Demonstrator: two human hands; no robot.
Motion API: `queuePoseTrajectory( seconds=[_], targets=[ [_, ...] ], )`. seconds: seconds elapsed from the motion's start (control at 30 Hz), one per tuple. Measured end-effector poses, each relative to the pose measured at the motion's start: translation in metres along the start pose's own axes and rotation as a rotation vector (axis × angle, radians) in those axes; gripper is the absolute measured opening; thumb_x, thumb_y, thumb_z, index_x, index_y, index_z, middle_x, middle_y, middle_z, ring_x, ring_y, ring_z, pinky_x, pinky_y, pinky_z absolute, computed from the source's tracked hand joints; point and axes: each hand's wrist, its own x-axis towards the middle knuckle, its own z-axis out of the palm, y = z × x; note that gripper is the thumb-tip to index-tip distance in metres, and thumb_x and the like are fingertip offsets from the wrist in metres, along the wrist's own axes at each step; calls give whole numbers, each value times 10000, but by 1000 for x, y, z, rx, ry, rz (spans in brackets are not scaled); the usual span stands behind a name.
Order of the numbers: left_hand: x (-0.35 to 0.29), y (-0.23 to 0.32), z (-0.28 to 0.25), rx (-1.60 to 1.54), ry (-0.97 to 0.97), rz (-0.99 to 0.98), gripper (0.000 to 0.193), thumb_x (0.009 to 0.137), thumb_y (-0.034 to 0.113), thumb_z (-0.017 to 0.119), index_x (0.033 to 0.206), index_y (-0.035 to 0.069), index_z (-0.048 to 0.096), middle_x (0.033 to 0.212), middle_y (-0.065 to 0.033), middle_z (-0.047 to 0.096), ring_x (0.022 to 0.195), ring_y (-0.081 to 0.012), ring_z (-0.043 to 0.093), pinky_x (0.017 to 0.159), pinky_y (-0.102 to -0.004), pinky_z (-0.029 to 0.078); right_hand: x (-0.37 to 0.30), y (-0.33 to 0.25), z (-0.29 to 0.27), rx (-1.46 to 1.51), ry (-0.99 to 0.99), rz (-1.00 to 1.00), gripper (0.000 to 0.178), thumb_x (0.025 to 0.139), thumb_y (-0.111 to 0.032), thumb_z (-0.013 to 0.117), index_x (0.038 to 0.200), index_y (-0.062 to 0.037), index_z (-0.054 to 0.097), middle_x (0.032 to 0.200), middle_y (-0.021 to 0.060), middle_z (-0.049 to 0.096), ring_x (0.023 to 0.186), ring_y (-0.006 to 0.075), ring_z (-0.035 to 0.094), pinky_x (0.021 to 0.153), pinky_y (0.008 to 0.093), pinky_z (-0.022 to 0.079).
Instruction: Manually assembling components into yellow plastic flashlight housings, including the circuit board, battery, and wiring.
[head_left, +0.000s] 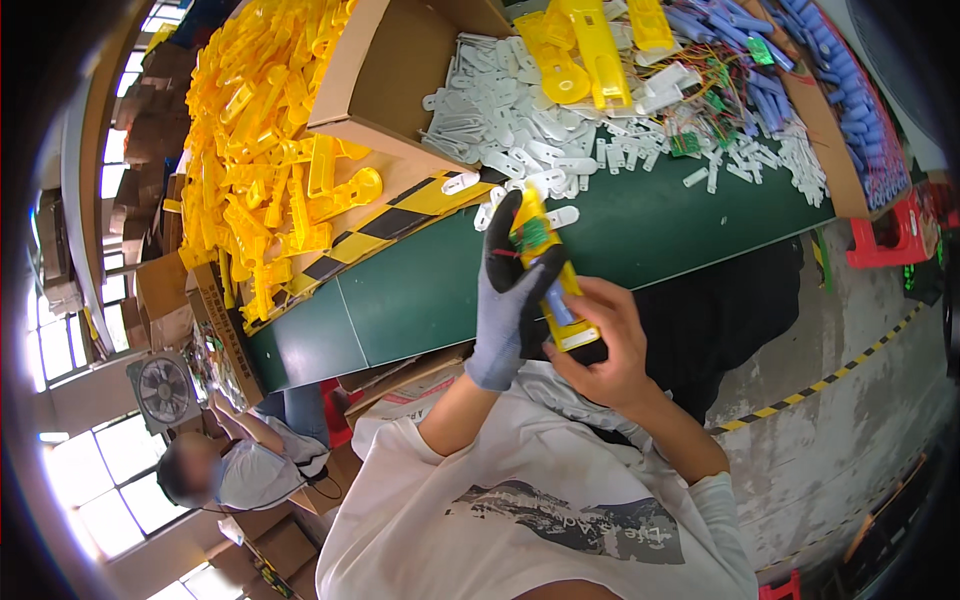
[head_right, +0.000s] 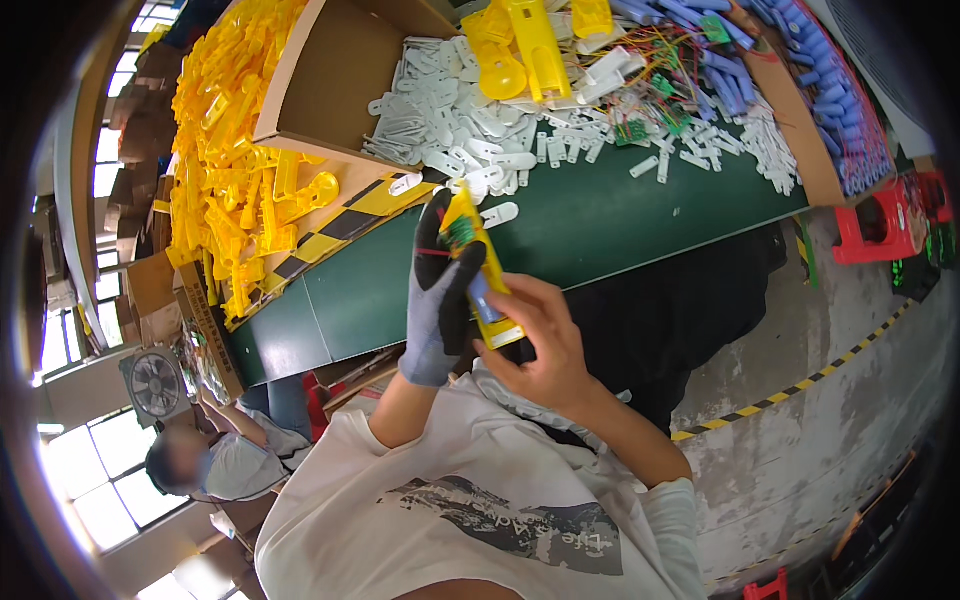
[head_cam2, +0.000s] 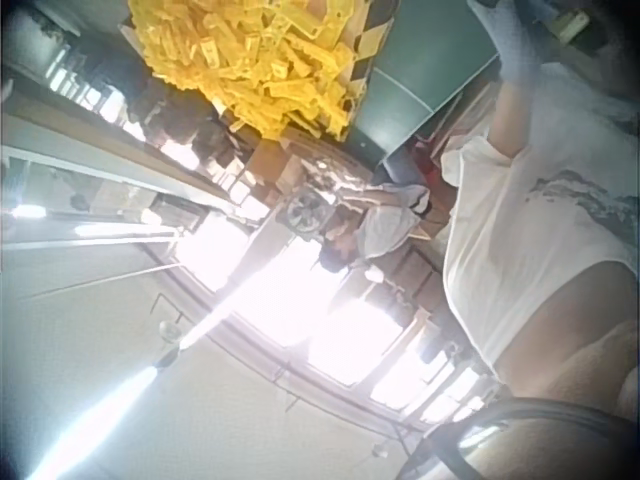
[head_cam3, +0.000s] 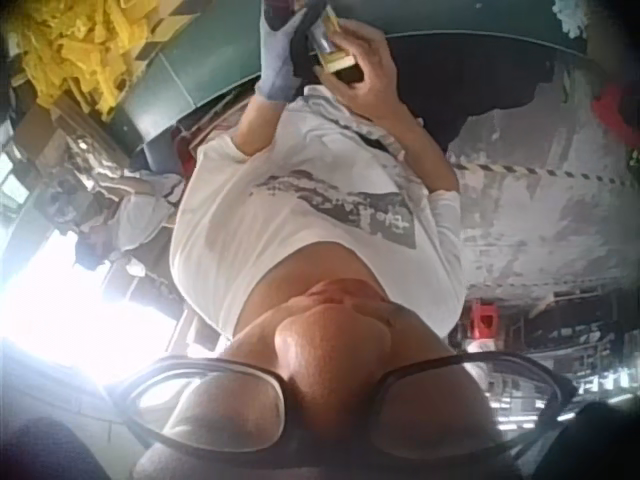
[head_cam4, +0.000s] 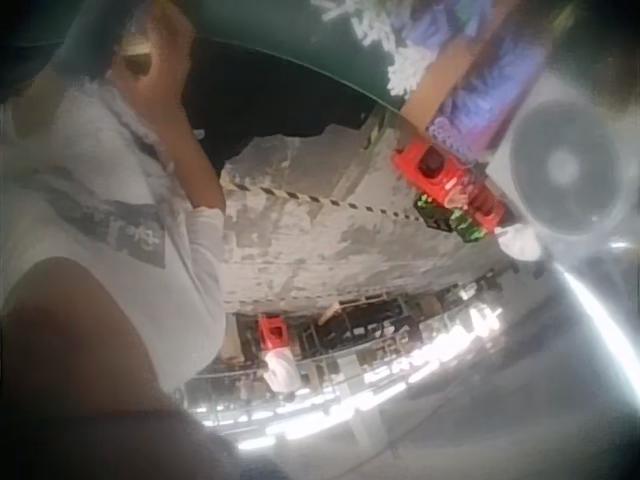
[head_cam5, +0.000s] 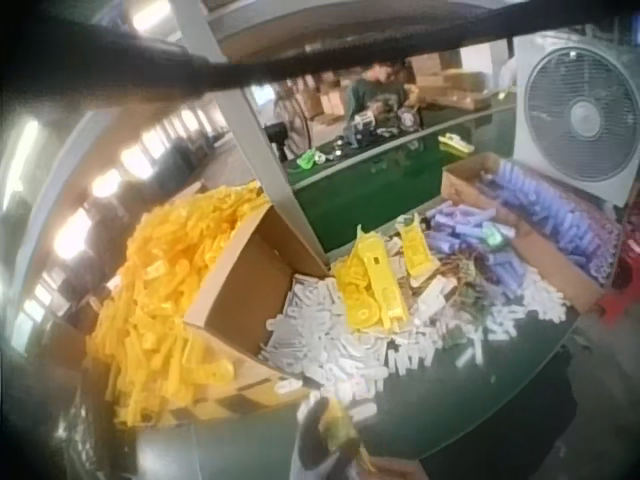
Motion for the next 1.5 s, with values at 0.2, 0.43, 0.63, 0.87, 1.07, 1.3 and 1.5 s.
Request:
queuePoseTrajectory(
  seconds=[0.2, 0.43, 0.63, 0.87, 1.07, 1.3, 1.5],
  targets=[
    [-5, 9, -32, 199, 55, -16, 384, 934, 152, 556, 1300, 72, 474, 1040, -41, 596, 865, -73, 539, 736, -208, 449, 30, 3, -23, 142, -404, 26, 287, 806, -192, 699, 1050, -59, 626, 992, 113, 630, 879, 286, 641, 767, 359, 517],
    [1, -9, -66, 99, 64, -54, 261, 956, 239, 541, 1164, 91, 594, 928, 18, 609, 736, -40, 530, 643, -203, 459, 82, 45, 6, -579, -210, -145, 170, 793, -146, 671, 938, -62, 641, 846, 119, 613, 765, 305, 628, 673, 409, 507],
    [11, -6, -49, 178, -58, -15, 256, 971, 223, 513, 1172, 82, 587, 915, 30, 592, 760, -24, 504, 668, -194, 438, 83, 43, 6, -702, -362, -42, 144, 760, -49, 656, 872, -21, 569, 799, 126, 593, 738, 310, 610, 671, 419, 491],
    [40, -15, -13, 325, -270, -148, 251, 979, 181, 490, 1196, 66, 540, 939, 6, 583, 777, -28, 487, 670, -189, 432, 69, 39, -32, -256, -201, 187, 224, 735, 16, 589, 935, -6, 490, 582, 111, 553, 501, 238, 545, 507, 345, 406],
    [69, -41, 9, 470, -456, 157, 231, 947, 92, 505, 1155, -4, 537, 975, -44, 597, 859, -77, 516, 767, -227, 441, 54, 54, -54, -49, 92, 368, 144, 776, -2, 615, 895, -4, 533, 580, 21, 533, 509, 48, 472, 496, 224, 387],
    [82, -53, -10, 138, -317, 394, 234, 955, 165, 513, 1138, 22, 544, 1020, -87, 613, 898, -147, 578, 808, -293, 459, 70, 53, -40, -413, 43, 316, 243, 764, -182, 721, 943, -59, 611, 689, 23, 598, 519, 141, 577, 492, 284, 436],
    [77, -41, -7, 174, -342, 211, 227, 959, 93, 463, 1155, 3, 535, 1056, -73, 582, 928, -117, 526, 831, -253, 421, 84, 53, -20, -688, -103, 191, 229, 757, -259, 706, 916, -120, 616, 809, 43, 572, 632, 282, 610, 543, 401, 470]
  ],
)
